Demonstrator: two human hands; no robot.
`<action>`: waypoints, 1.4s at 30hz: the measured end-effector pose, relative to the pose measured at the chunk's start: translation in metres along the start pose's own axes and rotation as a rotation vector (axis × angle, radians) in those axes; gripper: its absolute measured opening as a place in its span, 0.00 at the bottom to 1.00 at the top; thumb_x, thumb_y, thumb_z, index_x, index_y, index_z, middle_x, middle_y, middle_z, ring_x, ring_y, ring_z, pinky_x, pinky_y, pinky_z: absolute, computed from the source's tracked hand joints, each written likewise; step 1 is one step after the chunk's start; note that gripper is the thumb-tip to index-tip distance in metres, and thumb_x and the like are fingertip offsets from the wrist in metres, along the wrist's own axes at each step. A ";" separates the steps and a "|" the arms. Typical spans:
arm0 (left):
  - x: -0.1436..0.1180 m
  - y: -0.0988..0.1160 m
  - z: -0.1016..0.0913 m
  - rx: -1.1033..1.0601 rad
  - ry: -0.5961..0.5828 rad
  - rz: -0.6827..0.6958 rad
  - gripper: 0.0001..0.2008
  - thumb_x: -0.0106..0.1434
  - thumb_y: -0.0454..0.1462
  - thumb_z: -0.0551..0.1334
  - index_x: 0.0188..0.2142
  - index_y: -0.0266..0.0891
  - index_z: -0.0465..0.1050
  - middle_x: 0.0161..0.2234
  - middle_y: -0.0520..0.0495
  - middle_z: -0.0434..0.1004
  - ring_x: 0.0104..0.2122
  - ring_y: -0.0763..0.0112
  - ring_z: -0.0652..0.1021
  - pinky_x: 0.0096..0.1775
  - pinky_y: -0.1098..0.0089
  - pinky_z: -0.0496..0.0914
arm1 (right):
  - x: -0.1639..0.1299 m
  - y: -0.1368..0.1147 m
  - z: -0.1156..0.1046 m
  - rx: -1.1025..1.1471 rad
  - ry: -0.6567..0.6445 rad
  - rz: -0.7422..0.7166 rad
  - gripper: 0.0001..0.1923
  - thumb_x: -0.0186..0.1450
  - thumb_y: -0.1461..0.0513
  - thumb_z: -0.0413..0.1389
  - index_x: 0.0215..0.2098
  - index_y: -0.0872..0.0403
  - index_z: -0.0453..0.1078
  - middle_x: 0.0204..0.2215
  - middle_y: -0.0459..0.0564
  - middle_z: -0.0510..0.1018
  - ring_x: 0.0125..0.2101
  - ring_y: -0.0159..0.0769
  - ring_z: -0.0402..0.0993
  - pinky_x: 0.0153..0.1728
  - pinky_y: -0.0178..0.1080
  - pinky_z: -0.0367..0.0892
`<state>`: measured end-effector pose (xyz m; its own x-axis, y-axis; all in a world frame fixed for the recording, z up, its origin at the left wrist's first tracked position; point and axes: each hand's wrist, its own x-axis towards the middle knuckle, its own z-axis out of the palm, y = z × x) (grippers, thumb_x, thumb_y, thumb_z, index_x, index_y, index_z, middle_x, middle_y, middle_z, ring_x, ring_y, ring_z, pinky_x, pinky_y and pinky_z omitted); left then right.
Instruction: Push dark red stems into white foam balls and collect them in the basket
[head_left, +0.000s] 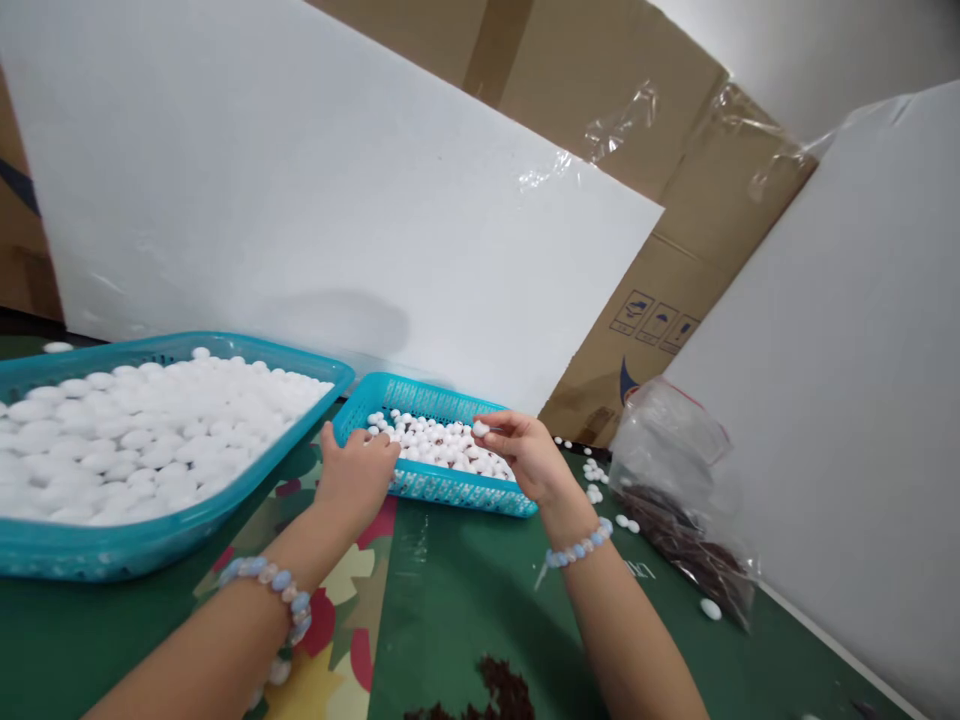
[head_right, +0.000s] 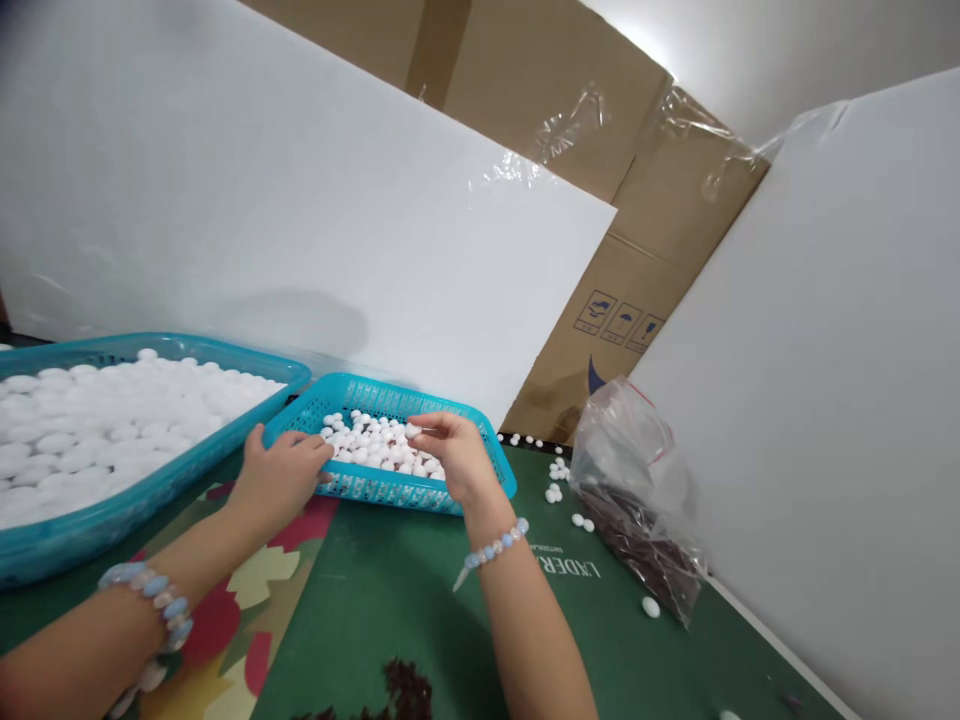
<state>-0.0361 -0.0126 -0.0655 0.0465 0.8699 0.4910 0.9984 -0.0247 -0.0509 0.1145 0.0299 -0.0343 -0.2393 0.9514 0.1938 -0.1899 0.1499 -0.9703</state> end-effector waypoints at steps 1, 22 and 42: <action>0.000 0.000 0.000 0.006 0.017 0.006 0.11 0.50 0.27 0.48 0.26 0.35 0.67 0.30 0.43 0.70 0.36 0.57 0.67 0.40 0.47 0.50 | 0.001 0.001 0.000 0.006 0.010 -0.003 0.09 0.32 0.67 0.57 0.15 0.57 0.65 0.15 0.40 0.68 0.19 0.23 0.63 0.24 0.30 0.60; 0.001 0.013 -0.006 0.044 0.171 0.154 0.17 0.50 0.26 0.42 0.27 0.39 0.68 0.32 0.44 0.70 0.40 0.55 0.63 0.41 0.50 0.49 | 0.006 -0.009 -0.025 -0.460 0.236 -0.115 0.09 0.44 0.73 0.49 0.21 0.57 0.66 0.28 0.46 0.70 0.29 0.30 0.65 0.31 0.33 0.59; -0.003 0.007 -0.001 0.043 0.323 0.049 0.14 0.49 0.27 0.44 0.24 0.38 0.67 0.28 0.46 0.70 0.36 0.57 0.63 0.41 0.53 0.50 | -0.015 -0.020 -0.096 -0.625 0.360 0.167 0.17 0.55 0.61 0.48 0.43 0.57 0.56 0.40 0.52 0.64 0.37 0.33 0.64 0.35 0.38 0.62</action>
<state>-0.0292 -0.0160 -0.0663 0.1088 0.6668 0.7372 0.9928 -0.0360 -0.1140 0.2135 0.0388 -0.0316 0.1300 0.9882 0.0815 0.4247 0.0188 -0.9052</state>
